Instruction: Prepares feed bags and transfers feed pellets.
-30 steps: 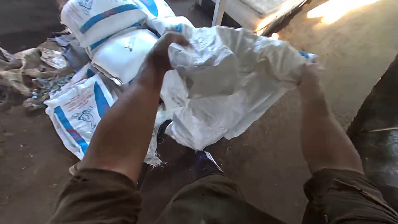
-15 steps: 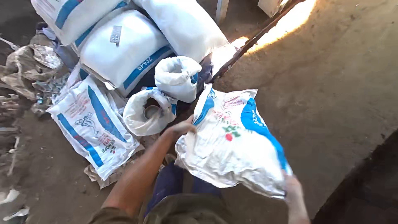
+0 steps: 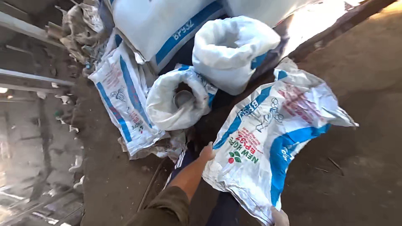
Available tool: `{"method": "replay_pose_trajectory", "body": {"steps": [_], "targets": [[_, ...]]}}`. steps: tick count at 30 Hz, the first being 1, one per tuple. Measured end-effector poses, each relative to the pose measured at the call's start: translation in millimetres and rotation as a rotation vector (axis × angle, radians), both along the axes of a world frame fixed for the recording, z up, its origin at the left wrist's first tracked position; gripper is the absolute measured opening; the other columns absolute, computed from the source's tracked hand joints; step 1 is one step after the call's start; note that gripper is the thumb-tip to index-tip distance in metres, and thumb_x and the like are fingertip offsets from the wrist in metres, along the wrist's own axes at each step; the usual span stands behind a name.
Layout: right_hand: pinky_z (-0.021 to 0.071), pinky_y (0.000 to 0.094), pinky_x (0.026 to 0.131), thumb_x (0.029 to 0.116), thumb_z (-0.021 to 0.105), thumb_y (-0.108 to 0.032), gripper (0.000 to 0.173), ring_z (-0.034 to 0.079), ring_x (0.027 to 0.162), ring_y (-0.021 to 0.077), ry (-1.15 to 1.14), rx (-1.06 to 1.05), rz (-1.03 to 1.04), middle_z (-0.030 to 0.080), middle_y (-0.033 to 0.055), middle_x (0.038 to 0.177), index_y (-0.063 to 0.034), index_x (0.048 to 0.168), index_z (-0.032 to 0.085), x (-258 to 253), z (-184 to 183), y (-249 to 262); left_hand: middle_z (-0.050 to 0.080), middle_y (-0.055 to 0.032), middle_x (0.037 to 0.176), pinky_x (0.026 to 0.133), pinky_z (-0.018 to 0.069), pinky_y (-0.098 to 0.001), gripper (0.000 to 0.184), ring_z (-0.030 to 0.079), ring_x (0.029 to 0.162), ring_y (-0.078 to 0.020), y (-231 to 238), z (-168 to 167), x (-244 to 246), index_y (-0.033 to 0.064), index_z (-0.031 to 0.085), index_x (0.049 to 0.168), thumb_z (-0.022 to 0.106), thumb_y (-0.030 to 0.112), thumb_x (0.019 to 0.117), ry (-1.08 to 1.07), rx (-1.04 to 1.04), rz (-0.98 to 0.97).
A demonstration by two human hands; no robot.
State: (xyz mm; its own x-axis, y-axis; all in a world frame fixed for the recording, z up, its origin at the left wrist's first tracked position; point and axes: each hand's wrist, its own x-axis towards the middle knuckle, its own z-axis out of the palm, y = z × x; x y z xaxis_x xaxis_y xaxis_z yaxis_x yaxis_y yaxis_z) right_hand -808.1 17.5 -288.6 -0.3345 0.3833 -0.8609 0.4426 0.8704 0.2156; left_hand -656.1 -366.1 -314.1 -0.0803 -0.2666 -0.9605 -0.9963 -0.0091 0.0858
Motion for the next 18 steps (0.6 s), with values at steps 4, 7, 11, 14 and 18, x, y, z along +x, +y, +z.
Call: {"method": "replay_pose_trajectory", "body": {"steps": [4, 7, 11, 14, 18], "targets": [[0.0449, 0.0642, 0.106, 0.0951, 0.066, -0.028, 0.067, 0.05, 0.135, 0.0474, 0.124, 0.167, 0.216, 0.047, 0.0337, 0.147, 0.0021, 0.15, 0.044, 13.0, -26.1, -63.5, 0.05, -0.026, 0.148, 0.114, 0.0426, -0.0509, 0.078, 0.052, 0.137, -0.0367, -35.0, -31.2, 72.6, 0.0028, 0.029, 0.159, 0.066, 0.034, 0.0976, 0.113, -0.188, 0.346], [0.0379, 0.0627, 0.114, 0.0969, 0.064, -0.02, 0.059, 0.043, 0.14, 0.0497, 0.454, -0.241, 0.461, 0.045, 0.035, 0.149, 0.0045, 0.148, 0.048, 22.0, -42.9, -194.8, 0.056, -0.0318, 0.135, 0.105, 0.0493, -0.0508, 0.078, 0.058, 0.124, -0.04, -100.3, -18.2, 131.2, -0.0073, 0.039, 0.146, 0.072, 0.04, 0.0938, 0.061, -0.573, 0.735], [0.0497, 0.0499, 0.107, 0.0985, 0.057, -0.009, 0.039, 0.059, 0.126, 0.0412, 0.5, -0.889, 0.66, 0.059, 0.0318, 0.134, 0.0091, 0.133, 0.059, 84.1, -71.2, -445.4, 0.028, -0.0311, 0.16, 0.119, 0.0353, -0.049, 0.122, 0.035, 0.147, -0.0392, -180.7, -37.0, 191.5, -0.0014, 0.008, 0.161, 0.088, 0.04, 0.0787, 0.079, -0.717, 1.156], [0.0496, 0.0479, 0.107, 0.1006, 0.054, -0.009, 0.037, 0.06, 0.126, 0.0366, 0.338, -1.016, 0.81, 0.061, 0.0263, 0.134, 0.004, 0.134, 0.061, 131.9, -122.4, -615.8, 0.047, -0.0227, 0.149, 0.114, 0.045, -0.037, 0.1, 0.051, 0.136, -0.0228, -221.6, -69.9, 183.6, -0.003, 0.019, 0.157, 0.083, 0.022, 0.0849, 0.285, -0.759, 1.393], [0.0378, 0.0558, 0.117, 0.1048, 0.052, -0.016, 0.046, 0.046, 0.141, 0.0439, 0.076, -0.776, 1.186, 0.049, 0.032, 0.148, 0.01, 0.143, 0.05, 157.5, -205.8, -751.6, 0.067, -0.0165, 0.11, 0.086, 0.0598, -0.0371, 0.031, 0.069, 0.098, -0.0182, -244.8, -85.7, 167.0, -0.0061, 0.053, 0.13, 0.057, 0.004, 0.1012, 0.392, -0.67, 1.765]]}}
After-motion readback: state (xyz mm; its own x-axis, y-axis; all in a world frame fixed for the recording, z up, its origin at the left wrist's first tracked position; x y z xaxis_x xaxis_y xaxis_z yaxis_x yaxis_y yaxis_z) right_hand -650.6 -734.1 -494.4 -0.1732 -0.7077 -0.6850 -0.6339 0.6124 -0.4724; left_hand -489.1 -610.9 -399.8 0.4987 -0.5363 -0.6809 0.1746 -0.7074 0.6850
